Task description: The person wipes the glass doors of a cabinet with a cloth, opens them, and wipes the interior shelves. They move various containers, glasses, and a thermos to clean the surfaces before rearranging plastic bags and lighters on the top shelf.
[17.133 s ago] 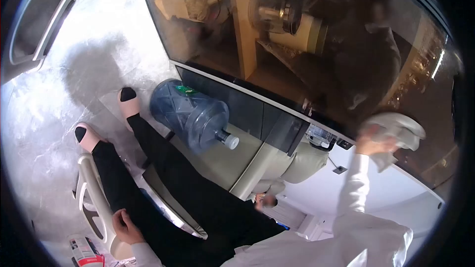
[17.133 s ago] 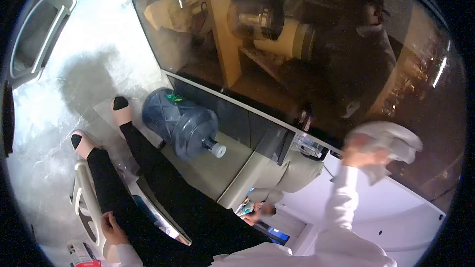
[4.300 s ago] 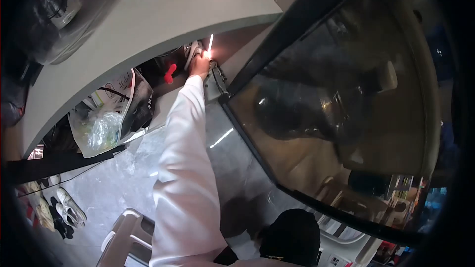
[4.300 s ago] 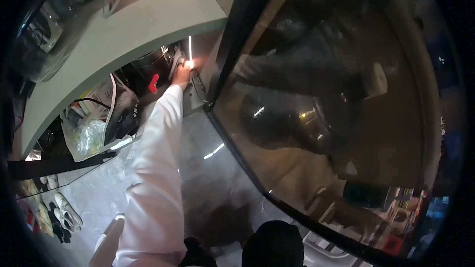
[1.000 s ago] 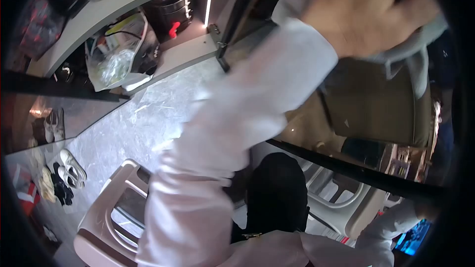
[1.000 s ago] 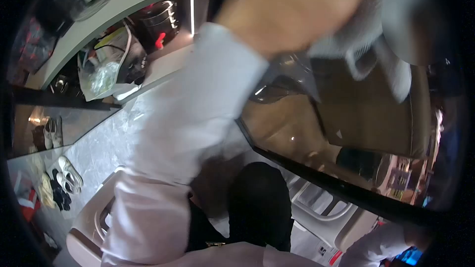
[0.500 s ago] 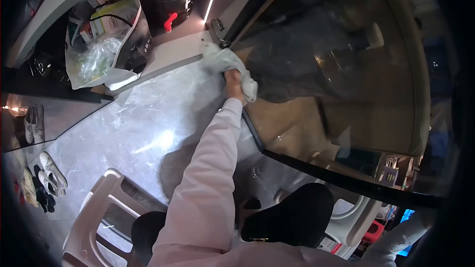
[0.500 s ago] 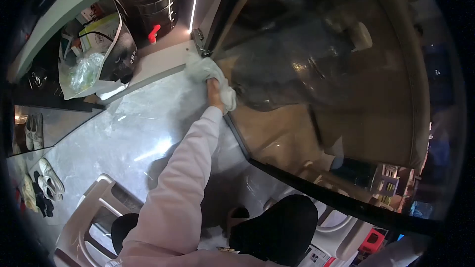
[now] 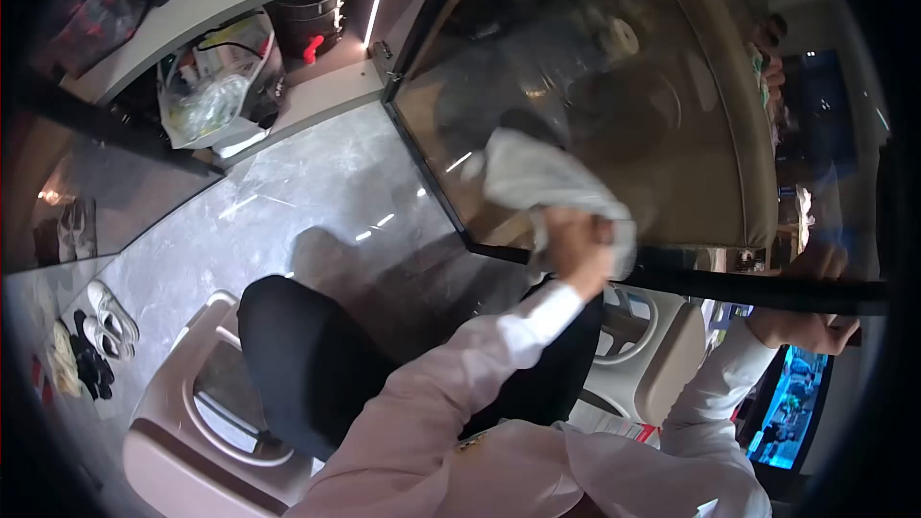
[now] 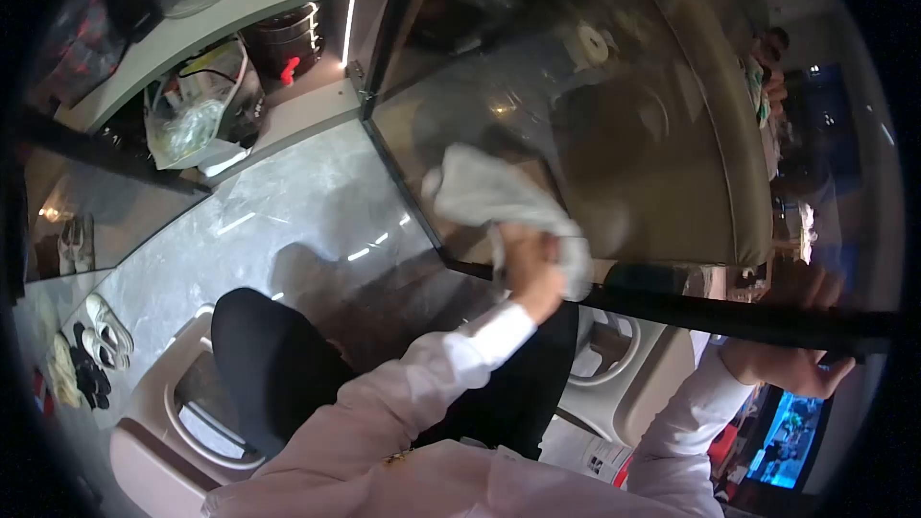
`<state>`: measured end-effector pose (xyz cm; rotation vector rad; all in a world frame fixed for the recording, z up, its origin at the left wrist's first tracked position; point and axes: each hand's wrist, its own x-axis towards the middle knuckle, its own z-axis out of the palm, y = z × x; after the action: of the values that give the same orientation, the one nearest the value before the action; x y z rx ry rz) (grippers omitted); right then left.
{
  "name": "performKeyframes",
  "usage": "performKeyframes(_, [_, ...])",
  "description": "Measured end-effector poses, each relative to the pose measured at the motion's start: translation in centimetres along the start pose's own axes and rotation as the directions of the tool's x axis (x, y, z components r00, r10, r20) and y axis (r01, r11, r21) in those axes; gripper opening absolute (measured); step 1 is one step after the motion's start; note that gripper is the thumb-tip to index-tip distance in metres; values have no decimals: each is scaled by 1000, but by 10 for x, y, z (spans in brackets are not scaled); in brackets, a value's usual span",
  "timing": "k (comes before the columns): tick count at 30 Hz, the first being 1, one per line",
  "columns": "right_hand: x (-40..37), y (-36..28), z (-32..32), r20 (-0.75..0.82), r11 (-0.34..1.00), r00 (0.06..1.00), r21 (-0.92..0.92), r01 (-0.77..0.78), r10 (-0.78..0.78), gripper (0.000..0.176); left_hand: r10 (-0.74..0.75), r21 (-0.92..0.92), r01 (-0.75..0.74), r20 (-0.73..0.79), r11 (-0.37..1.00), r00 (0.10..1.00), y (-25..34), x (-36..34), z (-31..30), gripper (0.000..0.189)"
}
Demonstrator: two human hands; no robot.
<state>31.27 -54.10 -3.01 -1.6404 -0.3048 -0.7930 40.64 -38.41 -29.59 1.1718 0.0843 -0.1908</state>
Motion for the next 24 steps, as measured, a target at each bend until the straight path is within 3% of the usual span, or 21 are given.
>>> performKeyframes(1, [0, 8, 22, -23, 988, 1000, 152, 5, -2, 61, 274, 288, -305, 146, 908, 951, 49, 1, 10, 34])
performKeyframes(2, [3, 14, 50, -26, 973, 1000, 230, 6, 0, 63, 359, 408, -478, 337, 778, 870, 111, 3, 19, 36])
performKeyframes(3, [6, 20, 79, -30, 952, 1000, 307, 8, 2, 65, 503, 195, -614, 414, 765, 759, 157, 4, 29, 40])
performKeyframes(4, [12, 23, 115, -476, 995, 874, -22, 97, -96, 66, 643, -44, -728, 508, 684, 573, 190, 11, 42, 44])
performKeyframes(5, [15, 23, 132, -768, 933, 561, -358, 25, -310, 68, 839, -98, -858, 292, 504, 459, 210, 19, 59, 46])
performKeyframes(6, [14, 23, 128, -722, 930, 603, -353, 100, -339, 73, 953, -45, -952, 48, 303, 301, 229, 26, 76, 51])
performKeyframes(8, [4, 13, 103, -391, 993, 919, 81, 90, -52, 73, 961, -17, -964, -68, 266, 266, 235, 59, 73, 58])
performKeyframes(9, [1, 10, 99, -266, 996, 964, 82, 30, -7, 71, 956, 36, -956, 5, 293, 293, 223, 79, 53, 61])
performKeyframes(10, [3, 10, 102, -247, 1000, 968, -10, 27, -29, 70, 810, 89, -852, 275, 515, 518, 205, 96, 13, 59])
performKeyframes(11, [2, 9, 103, -238, 996, 970, -82, 19, -38, 69, 862, 349, -828, 95, 439, 497, 155, 126, -5, 51])
performKeyframes(12, [1, 8, 104, -243, 989, 968, -149, 23, -59, 68, 794, 347, -736, -44, 581, 607, 98, 147, -45, 50])
performKeyframes(13, [-3, 1, 92, -249, 995, 968, -101, 19, -43, 67, 669, 277, -614, -184, 739, 720, 42, 157, -78, 49])
performKeyframes(15, [-13, -14, 69, -261, 1000, 965, -5, 11, -12, 66, 240, 29, -245, -351, 969, 905, -79, 159, -125, 47])
performKeyframes(16, [-9, -13, 69, 10, 999, 999, 40, -35, 35, 67, -58, -134, 15, -324, 991, 944, -136, 148, -136, 46])
performKeyframes(17, [-8, -11, 69, 144, 996, 988, 67, -59, 48, 68, -325, -269, 252, -275, 930, 905, -176, 124, -141, 45])
performKeyframes(19, [-4, -8, 72, 359, 982, 929, 120, -145, 93, 70, -620, -383, 528, -174, 758, 765, -203, 72, -128, 43])
performKeyframes(20, [-4, -12, 75, 439, 969, 890, 142, -204, 123, 71, -645, -382, 553, -169, 740, 746, -194, 51, -116, 42])
performKeyframes(21, [-8, -14, 81, 309, 964, 944, 197, -180, 113, 70, -590, -395, 474, -258, 787, 765, -193, 43, -101, 30])
performKeyframes(22, [-12, -17, 88, 173, 960, 980, 242, -141, 101, 69, -460, -256, 397, -275, 881, 844, -158, 25, -84, 36])
performKeyframes(23, [-16, -12, 100, 212, 915, 968, 350, -203, 134, 73, -236, -15, 239, -247, 971, 940, -117, 5, -67, 42])
performKeyframes(24, [-13, 3, 113, -313, 998, 949, -57, 11, -28, 71, -6, 202, 43, -178, 978, 984, -77, -14, -52, 48])
